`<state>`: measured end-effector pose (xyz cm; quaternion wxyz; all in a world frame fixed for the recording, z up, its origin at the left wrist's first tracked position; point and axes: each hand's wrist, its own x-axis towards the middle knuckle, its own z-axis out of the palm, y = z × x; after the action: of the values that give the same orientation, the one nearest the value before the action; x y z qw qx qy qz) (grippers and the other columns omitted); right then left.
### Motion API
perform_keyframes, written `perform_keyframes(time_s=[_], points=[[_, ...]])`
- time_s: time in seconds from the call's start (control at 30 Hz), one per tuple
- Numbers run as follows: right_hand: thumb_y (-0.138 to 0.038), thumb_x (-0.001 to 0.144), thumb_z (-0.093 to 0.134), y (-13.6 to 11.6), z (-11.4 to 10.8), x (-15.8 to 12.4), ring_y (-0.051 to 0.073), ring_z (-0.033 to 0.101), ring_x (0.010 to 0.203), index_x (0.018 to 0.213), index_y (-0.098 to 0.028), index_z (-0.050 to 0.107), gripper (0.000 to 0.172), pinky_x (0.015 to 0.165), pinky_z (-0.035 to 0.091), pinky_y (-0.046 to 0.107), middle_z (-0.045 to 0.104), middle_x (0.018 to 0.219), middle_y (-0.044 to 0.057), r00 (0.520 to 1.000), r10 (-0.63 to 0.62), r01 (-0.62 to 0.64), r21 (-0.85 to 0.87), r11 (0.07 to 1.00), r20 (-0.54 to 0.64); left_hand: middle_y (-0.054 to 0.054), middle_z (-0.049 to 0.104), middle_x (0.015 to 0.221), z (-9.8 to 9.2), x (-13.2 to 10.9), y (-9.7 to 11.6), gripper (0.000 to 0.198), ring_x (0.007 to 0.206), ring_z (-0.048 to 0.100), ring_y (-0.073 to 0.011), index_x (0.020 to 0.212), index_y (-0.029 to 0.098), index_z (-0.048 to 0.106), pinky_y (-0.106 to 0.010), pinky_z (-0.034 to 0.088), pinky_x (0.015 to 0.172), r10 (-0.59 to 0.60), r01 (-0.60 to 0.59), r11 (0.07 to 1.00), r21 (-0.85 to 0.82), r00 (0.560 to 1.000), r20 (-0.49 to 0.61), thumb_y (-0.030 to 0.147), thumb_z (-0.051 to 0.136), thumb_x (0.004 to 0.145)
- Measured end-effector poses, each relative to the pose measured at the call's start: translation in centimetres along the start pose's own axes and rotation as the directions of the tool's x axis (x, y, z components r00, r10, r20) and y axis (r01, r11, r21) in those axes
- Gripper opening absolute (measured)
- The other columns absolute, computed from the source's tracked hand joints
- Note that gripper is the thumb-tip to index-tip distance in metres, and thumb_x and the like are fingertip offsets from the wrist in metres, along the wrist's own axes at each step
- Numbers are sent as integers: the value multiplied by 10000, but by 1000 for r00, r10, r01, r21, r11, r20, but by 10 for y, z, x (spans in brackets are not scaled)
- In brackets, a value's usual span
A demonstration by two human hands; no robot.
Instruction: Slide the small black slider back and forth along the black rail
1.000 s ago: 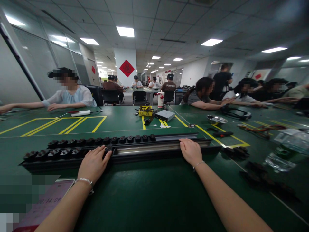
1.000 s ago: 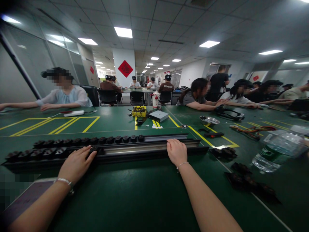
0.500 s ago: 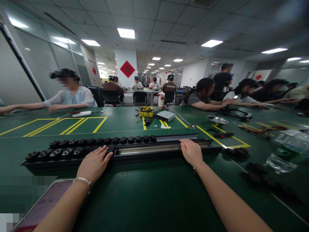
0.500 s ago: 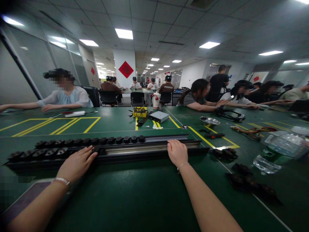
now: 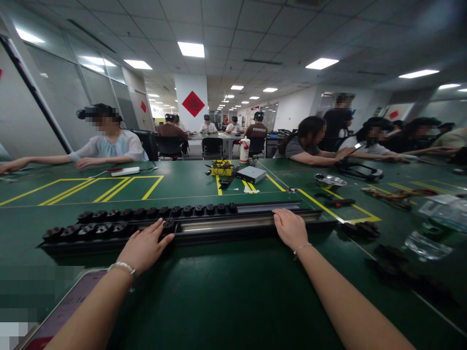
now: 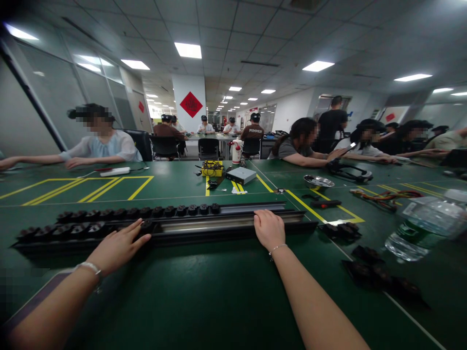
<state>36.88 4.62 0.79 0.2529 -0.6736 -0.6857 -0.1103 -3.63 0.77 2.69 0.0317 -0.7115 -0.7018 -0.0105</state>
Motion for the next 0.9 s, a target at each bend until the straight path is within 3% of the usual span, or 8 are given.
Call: perform_keyframes(time_s=[0.33,0.9], points=[[-302,879,309,1,0,0,189,501,1127,1067,-226,616,368,915,346,364,626,1142,29,1000,-4,4,-17,1000,-3,-62,221,1478,-1,1,-1,646,1222,436,-271,1319,150,422,-487,286,1024,6,-5,1000,-9,999,48,505,211,822],[-307,880,297,2,1,1,192,497,1132,1066,-230,613,375,918,341,367,622,1147,29,1000,0,1,-10,1000,12,-59,236,1475,-2,0,0,663,1147,508,-289,1326,162,416,-456,334,982,-10,9,1000,18,1000,23,543,251,809]])
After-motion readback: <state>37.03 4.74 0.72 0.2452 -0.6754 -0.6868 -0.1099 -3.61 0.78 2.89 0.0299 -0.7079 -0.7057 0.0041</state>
